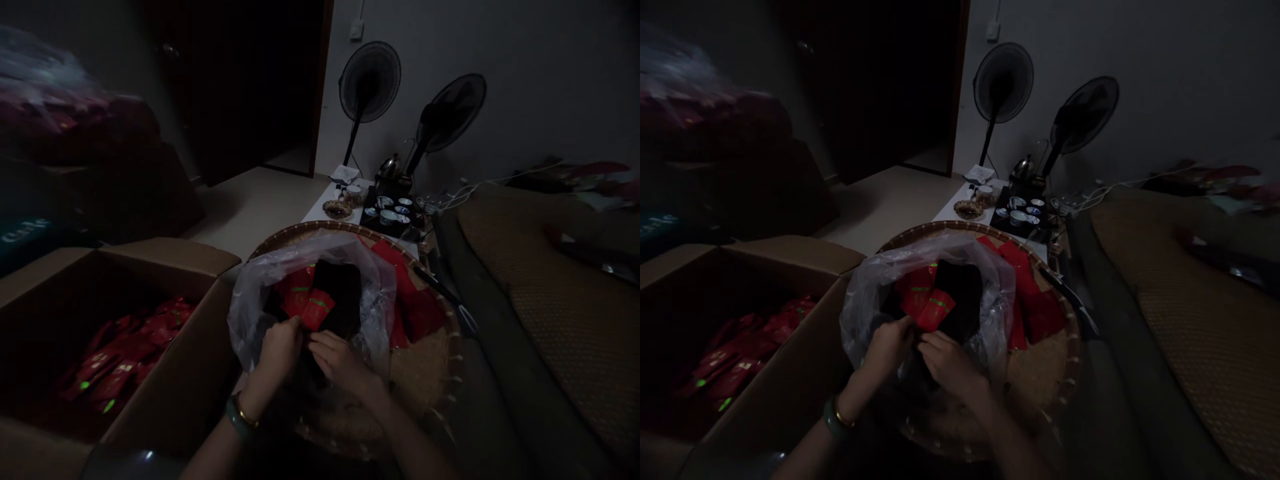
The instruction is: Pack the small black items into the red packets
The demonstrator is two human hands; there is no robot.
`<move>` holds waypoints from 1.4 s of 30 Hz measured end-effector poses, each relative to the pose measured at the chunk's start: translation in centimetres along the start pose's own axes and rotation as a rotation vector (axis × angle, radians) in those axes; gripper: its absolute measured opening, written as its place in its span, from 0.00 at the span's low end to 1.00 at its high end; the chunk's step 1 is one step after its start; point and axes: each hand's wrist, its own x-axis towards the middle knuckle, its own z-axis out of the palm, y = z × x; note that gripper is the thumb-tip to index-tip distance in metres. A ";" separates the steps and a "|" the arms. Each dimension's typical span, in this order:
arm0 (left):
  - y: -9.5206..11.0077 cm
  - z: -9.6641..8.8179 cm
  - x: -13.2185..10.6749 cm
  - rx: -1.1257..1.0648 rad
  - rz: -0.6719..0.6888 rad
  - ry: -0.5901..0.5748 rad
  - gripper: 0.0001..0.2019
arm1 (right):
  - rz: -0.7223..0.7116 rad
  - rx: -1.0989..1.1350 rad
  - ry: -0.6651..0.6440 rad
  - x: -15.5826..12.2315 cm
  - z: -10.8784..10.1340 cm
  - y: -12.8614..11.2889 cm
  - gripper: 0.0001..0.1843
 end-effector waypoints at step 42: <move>-0.6 0.6 2.3 -0.255 0.281 0.064 0.16 | 0.689 0.389 0.451 -1.8 -2.1 11.9 0.15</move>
